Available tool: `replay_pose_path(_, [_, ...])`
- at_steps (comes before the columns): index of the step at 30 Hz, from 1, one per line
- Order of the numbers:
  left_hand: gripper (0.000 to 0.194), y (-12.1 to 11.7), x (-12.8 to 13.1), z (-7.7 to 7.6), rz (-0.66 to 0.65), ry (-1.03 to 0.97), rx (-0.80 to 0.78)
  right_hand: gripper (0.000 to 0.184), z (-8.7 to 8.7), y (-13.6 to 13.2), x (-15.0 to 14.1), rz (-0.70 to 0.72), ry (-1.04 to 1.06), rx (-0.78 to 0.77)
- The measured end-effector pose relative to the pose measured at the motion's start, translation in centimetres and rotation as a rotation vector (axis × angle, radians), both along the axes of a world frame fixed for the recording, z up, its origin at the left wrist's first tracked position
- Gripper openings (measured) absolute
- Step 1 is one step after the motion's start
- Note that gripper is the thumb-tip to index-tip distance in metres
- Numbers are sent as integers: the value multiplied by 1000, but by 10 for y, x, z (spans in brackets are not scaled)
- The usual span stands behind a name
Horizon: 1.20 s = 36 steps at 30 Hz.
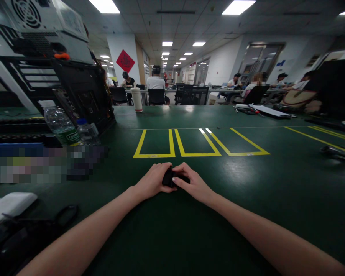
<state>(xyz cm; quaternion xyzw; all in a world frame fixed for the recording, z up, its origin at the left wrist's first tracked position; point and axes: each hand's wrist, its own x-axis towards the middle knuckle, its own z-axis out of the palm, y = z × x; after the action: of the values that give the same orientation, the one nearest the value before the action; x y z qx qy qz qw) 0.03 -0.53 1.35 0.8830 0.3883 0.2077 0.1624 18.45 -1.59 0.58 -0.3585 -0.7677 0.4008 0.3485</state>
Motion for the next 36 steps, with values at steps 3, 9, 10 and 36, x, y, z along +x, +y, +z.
replay_pose_path(3, [58, 1, 0, -1, -13, 6, 4, 18, 0, 1, -1, -1, 25, -36])
replay_pose_path(9, [57, 2, 0, -1, 2, 0, -7, 23, -3, 3, 0, -8, 0, -60])
replay_pose_path(10, [57, 2, 0, -1, 5, 0, -10, 23, -3, 3, 0, 2, 0, -49])
replay_pose_path(36, [59, 3, 0, -1, 4, -5, -22, 18, -5, 5, 1, -9, 11, 10])
